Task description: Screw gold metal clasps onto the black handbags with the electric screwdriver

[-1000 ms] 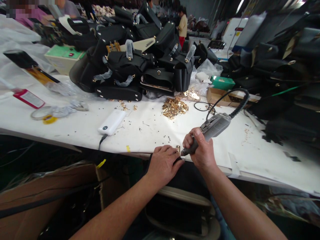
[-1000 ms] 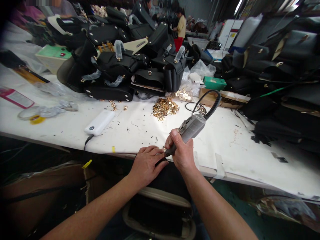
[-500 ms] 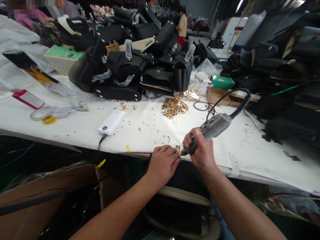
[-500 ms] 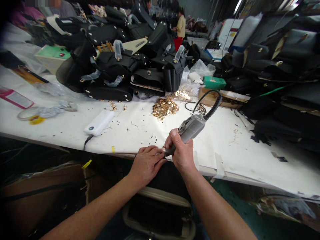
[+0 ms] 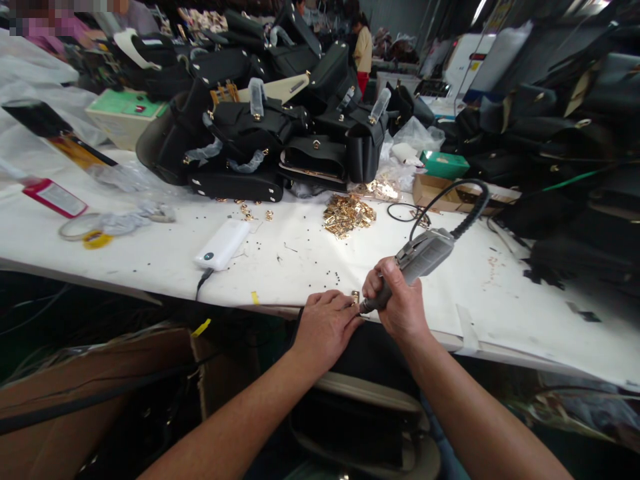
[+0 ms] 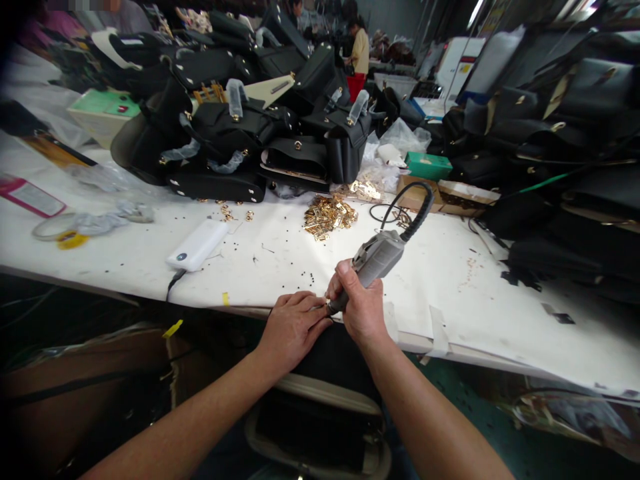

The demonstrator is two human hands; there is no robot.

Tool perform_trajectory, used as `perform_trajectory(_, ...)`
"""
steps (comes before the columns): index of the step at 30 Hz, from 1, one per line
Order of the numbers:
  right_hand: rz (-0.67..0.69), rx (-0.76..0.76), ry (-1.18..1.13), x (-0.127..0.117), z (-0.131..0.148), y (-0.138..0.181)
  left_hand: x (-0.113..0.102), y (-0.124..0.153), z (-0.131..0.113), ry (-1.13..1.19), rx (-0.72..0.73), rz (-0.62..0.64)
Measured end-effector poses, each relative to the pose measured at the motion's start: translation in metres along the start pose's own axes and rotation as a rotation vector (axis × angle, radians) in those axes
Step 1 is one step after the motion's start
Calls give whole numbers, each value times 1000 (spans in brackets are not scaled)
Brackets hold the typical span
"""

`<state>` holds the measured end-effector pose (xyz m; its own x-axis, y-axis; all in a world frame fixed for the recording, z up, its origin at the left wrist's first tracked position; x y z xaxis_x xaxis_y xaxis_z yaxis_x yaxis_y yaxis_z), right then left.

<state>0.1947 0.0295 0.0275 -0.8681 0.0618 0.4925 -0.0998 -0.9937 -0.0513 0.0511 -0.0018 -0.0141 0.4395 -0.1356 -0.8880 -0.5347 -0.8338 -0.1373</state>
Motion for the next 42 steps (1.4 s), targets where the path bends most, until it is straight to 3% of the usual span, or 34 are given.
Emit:
perform_trajectory(23, -35, -79, 29, -6, 4, -9, 3, 4, 5, 3, 40, -29)
perform_trajectory(32, -39, -71, 161, -7, -9, -16, -4, 9, 4, -74, 118, 38)
perform_trajectory(42, -25, -37, 206, -13, -22, -16, -3, 9, 1, -84, 91, 68)
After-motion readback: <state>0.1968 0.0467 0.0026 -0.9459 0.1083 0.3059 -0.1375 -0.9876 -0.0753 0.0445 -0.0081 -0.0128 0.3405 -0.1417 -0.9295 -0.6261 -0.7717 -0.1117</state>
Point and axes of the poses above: each hand's wrist, its own y-axis away from the middle knuckle, its own x-axis out of the palm, z = x × y, the point moved 1 cm from there along -y, towards the middle knuckle, and after that the axes turned 3 degrees about z, right-handed, at the moved point
